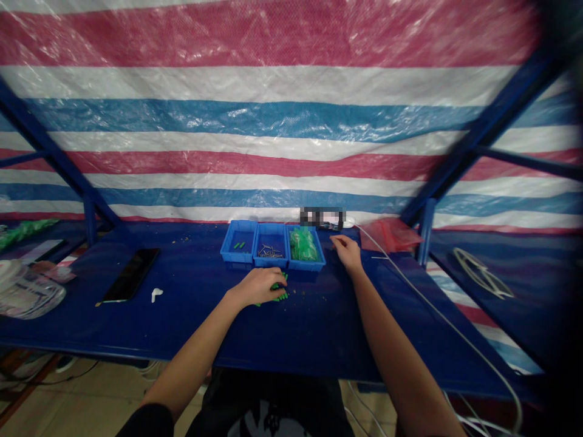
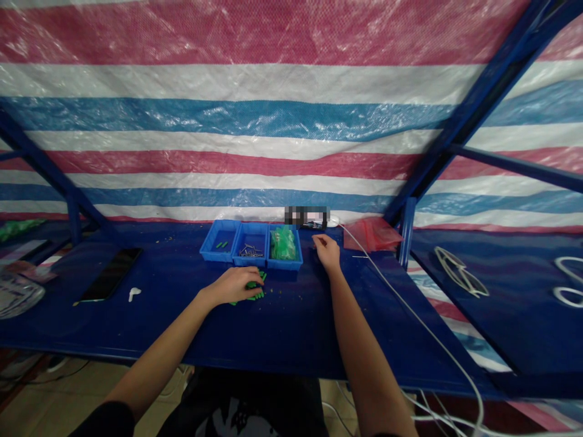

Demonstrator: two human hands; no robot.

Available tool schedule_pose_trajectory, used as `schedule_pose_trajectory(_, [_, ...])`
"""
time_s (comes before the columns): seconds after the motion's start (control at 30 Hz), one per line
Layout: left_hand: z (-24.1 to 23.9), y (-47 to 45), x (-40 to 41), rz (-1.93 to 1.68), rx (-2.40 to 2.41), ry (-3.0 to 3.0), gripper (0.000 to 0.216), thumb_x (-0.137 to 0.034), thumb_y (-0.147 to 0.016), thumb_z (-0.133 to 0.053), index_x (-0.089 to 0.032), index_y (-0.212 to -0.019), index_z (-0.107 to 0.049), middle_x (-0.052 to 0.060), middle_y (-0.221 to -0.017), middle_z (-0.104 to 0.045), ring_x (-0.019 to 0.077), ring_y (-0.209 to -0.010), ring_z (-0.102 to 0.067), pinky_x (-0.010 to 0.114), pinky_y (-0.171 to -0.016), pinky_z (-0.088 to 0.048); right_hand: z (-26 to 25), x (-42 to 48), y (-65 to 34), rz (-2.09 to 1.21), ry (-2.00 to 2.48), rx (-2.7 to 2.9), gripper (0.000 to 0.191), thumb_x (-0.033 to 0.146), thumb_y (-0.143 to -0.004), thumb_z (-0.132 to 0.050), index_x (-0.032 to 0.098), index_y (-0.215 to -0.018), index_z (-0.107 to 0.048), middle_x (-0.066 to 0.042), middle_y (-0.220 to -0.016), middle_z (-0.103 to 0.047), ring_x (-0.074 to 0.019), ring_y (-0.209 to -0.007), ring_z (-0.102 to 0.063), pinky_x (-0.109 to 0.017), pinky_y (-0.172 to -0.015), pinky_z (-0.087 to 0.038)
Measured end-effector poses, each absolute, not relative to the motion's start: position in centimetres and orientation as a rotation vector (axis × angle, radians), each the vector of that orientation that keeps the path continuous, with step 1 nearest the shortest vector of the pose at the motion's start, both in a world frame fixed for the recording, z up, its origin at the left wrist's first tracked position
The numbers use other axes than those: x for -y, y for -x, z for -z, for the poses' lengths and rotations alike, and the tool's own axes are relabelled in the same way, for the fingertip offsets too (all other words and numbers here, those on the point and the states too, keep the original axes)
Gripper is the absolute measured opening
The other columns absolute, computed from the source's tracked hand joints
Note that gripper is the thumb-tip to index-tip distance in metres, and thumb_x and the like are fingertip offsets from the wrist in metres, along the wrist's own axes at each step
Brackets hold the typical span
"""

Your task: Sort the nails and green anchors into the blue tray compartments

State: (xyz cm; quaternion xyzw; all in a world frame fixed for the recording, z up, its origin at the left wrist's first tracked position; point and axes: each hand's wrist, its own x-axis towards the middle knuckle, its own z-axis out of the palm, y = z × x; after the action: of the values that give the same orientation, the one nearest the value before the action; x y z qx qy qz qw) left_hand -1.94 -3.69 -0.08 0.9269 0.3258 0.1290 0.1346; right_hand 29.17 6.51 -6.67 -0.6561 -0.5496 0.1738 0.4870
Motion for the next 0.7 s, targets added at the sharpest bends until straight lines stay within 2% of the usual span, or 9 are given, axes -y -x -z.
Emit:
schedule_pose_trajectory(0.27, [-0.27,2.69,3.57,-0.339,-0.924,-2.631,0.023,-0.038,-0.076,-0.061,-0.022,-0.091,-0.066,0.002,-0.091,-0.06,0.0165,-0.082,-0.06,0.024,-0.063,-0.041,6.56,-6.4,-29.16,-0.414,1.601,1.349,0.041,0.053,-0.071,-0.052,0.016,-0.081,-0.068,-0.005,-0.064,-0.064,-0.0203,-0.063,-0.058,-0.031,-0.064,-0.042])
schedule_pose_trajectory(0.7, [0.58,2.16,3.42,-0.369,-0.966,-2.689,0.021,-0.036,-0.082,-0.054,-0.02,-0.09,-0.064,0.001,-0.088,-0.059,0.014,-0.074,-0.059,0.023,-0.057,-0.039,6.29,-6.29,-28.93,-0.422,1.622,1.336,0.038,0.049,-0.072,-0.052,0.016,-0.082,-0.068,-0.005,-0.064,-0.064,-0.0198,-0.063,-0.058,-0.031,-0.065,-0.041])
